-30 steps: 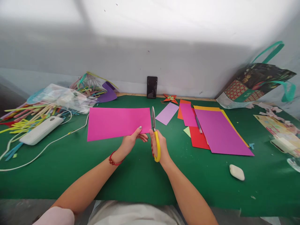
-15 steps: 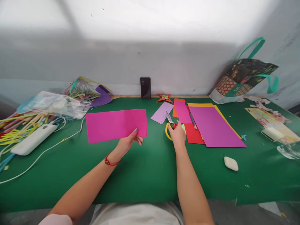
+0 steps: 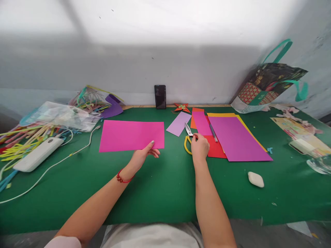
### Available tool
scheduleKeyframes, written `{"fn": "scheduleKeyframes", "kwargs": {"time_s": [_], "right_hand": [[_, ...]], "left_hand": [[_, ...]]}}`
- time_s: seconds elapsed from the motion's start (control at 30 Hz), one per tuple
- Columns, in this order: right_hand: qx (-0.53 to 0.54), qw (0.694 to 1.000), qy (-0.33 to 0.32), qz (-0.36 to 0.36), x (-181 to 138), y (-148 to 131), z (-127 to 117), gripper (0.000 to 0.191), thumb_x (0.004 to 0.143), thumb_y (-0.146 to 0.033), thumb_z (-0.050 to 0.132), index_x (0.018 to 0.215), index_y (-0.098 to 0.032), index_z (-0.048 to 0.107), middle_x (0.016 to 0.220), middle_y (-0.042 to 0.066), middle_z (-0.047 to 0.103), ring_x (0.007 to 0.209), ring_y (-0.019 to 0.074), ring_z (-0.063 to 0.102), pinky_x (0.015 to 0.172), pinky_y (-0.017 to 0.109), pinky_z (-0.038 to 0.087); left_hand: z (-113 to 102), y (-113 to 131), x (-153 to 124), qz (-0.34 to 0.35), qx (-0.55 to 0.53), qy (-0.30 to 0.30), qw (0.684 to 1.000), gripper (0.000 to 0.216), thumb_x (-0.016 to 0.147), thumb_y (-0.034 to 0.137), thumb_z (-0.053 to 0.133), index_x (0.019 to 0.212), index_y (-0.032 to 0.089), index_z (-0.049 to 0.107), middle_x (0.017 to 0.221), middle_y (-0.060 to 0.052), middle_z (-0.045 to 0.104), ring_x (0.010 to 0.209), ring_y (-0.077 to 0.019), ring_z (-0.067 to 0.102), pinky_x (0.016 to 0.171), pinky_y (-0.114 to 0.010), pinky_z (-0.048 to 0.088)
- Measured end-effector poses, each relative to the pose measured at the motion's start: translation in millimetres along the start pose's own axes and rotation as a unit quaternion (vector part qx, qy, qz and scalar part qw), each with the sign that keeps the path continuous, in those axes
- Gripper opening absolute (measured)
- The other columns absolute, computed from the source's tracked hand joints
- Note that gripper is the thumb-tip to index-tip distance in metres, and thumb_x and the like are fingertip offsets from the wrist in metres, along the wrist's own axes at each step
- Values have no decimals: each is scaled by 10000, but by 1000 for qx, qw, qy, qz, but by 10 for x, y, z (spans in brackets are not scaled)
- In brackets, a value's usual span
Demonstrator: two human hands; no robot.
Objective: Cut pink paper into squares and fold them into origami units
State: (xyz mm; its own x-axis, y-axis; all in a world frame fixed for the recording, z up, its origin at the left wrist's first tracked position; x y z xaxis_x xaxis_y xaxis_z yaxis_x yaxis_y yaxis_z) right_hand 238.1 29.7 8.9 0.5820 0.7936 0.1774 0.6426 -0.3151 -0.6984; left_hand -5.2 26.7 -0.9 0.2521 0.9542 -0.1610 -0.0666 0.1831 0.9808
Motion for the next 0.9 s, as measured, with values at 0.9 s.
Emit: {"fn": "scheduleKeyframes", "kwargs": {"time_s": [0.9], "right_hand": [[370, 871, -321, -41, -474, -494, 600, 358, 689, -536, 577, 633, -189, 510, 340, -97, 341, 307, 63, 286, 334, 205, 194]], "left_hand": [[-24, -121, 180, 18, -7, -34, 999, 643, 768, 620, 369, 540, 89, 651, 583, -127, 669, 472, -146, 595, 525, -254, 482]]}}
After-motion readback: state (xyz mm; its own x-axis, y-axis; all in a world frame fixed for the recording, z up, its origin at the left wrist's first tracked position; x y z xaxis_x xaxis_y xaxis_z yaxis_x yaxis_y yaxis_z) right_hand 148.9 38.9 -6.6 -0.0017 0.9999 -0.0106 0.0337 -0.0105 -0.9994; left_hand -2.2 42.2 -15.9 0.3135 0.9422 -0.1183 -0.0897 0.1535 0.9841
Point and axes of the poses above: each hand's wrist, its own x-axis towards the middle knuckle, its own z-axis out of the palm, y = z × x, the point moved 7 cm from there along x, towards the middle knuckle
